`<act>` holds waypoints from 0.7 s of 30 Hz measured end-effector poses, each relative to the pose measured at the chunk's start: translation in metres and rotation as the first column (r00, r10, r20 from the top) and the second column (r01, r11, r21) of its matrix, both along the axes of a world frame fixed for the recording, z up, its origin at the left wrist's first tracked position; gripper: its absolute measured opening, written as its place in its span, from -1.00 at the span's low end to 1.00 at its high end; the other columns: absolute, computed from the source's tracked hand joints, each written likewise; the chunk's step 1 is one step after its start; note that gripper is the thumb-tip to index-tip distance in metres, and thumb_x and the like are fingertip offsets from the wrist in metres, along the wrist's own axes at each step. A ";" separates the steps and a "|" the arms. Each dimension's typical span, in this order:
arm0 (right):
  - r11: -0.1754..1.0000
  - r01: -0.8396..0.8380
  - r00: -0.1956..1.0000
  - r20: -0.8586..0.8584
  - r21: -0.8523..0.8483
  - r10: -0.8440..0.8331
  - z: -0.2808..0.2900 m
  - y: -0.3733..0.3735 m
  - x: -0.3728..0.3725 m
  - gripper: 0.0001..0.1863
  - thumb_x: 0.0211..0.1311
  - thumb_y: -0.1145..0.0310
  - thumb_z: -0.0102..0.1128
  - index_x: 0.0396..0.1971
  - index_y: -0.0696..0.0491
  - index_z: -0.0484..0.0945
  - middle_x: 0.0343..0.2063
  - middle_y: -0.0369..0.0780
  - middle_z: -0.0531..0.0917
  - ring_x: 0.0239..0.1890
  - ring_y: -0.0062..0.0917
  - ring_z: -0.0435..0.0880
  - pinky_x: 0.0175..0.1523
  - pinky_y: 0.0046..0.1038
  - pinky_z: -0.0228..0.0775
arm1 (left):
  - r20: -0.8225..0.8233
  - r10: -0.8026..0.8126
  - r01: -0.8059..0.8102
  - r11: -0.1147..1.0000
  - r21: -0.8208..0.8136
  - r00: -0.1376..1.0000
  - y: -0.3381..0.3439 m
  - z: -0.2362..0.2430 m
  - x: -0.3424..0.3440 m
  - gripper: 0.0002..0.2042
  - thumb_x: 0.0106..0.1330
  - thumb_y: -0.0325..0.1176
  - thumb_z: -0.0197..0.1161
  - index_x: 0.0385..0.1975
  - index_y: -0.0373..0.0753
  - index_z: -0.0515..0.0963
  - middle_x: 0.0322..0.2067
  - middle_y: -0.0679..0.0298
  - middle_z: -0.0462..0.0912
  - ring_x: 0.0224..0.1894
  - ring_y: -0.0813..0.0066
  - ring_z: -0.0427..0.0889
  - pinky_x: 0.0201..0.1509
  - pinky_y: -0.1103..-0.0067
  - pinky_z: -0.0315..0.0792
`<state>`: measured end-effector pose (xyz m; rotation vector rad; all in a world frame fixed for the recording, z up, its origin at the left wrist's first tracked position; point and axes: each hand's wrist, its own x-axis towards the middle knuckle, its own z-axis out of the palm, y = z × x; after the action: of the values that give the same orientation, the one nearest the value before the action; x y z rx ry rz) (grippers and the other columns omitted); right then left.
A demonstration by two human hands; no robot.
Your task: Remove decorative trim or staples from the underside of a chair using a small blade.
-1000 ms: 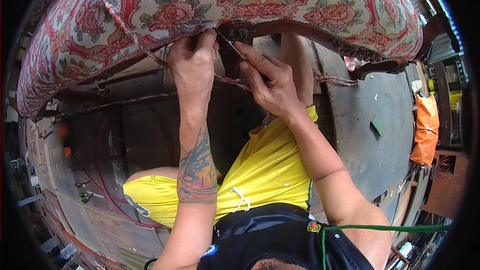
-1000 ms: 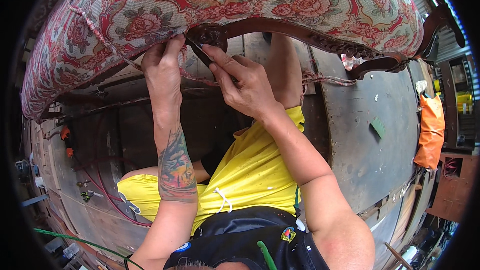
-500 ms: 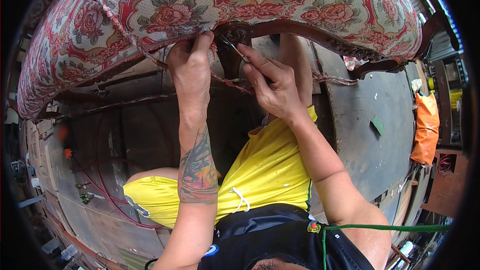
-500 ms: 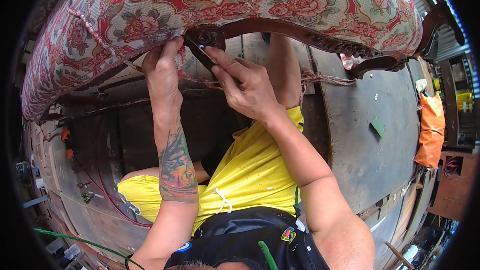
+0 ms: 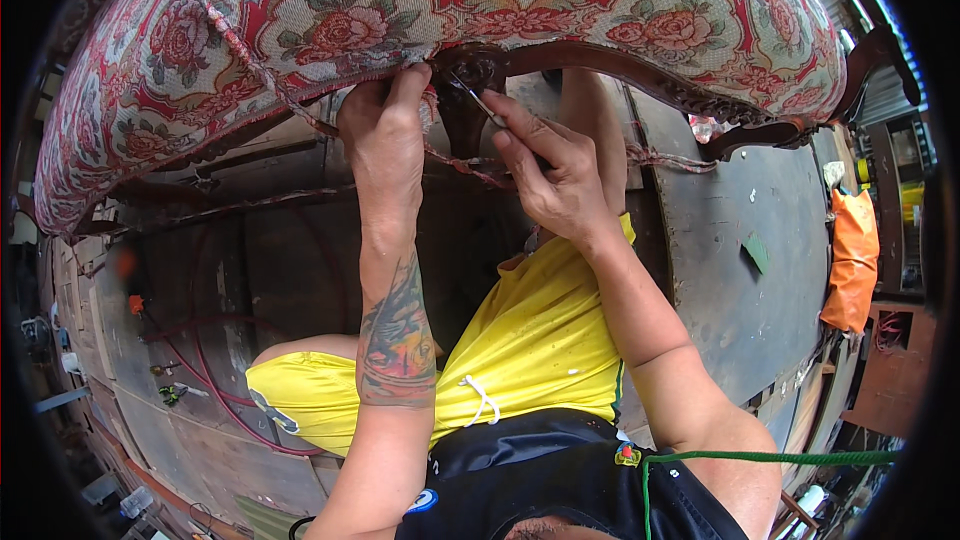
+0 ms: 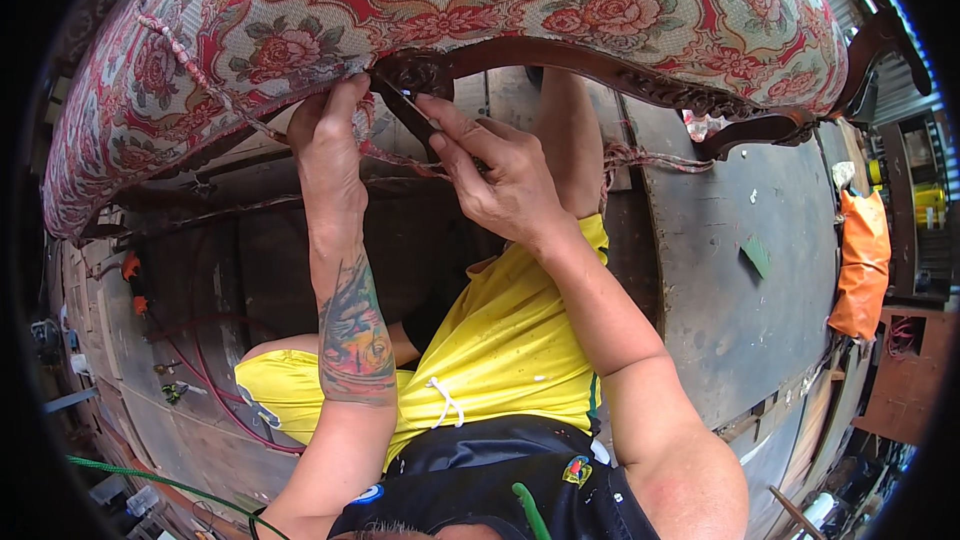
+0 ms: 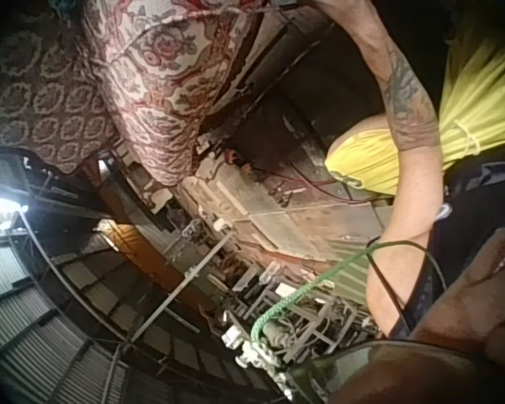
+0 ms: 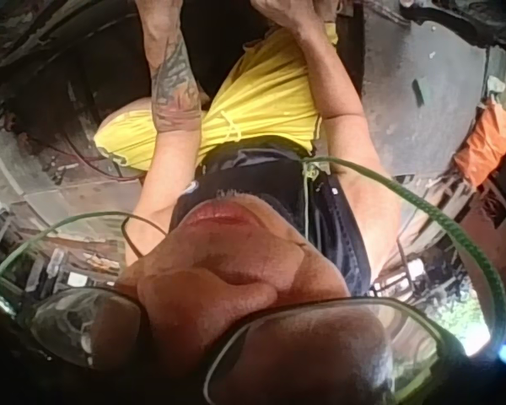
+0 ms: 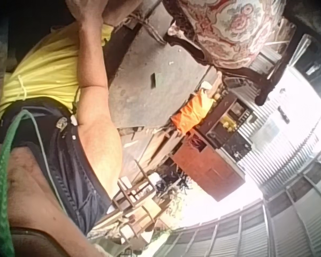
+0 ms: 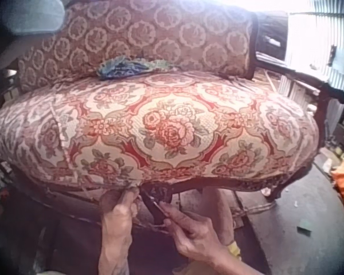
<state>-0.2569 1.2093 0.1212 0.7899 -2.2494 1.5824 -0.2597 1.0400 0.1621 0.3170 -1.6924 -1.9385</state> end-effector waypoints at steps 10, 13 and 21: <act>1.000 -0.018 0.999 -0.034 0.009 0.018 0.002 -0.006 -0.008 -0.54 0.37 0.48 0.32 0.25 -0.12 0.66 -0.52 -0.09 0.69 -0.54 -0.30 0.66 -0.35 -0.32 0.51 | 0.043 -0.069 0.069 0.998 0.014 0.997 -0.006 -0.002 0.001 -0.81 0.34 -0.38 0.29 -0.26 -0.41 0.65 -0.31 0.34 0.65 -0.23 0.55 0.49 -0.04 0.51 0.33; 1.000 -0.020 0.999 -0.031 -0.011 0.020 0.004 -0.009 -0.008 -0.55 0.37 0.48 0.32 0.24 -0.11 0.66 -0.48 -0.06 0.72 -0.51 -0.24 0.68 -0.33 -0.29 0.52 | 0.074 -0.086 0.084 0.996 0.026 0.994 -0.007 -0.003 0.001 -0.78 0.32 -0.41 0.32 -0.13 -0.42 0.68 -0.16 0.32 0.70 -0.10 0.53 0.55 0.13 0.52 0.34; 0.997 -0.034 0.999 0.039 0.073 0.031 0.006 0.001 -0.001 -0.60 0.36 0.49 0.32 0.18 -0.03 0.69 -0.44 -0.06 0.74 -0.46 -0.20 0.70 -0.29 -0.27 0.52 | 0.009 -0.046 0.046 0.997 0.069 0.999 -0.001 0.000 0.001 -0.83 0.34 -0.38 0.28 -0.38 -0.39 0.63 -0.44 0.37 0.60 -0.37 0.57 0.43 -0.20 0.52 0.31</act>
<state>-0.2579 1.2099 0.1271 0.8263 -2.3453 1.5497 -0.2585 1.0389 0.1619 0.3170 -1.6559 -2.0352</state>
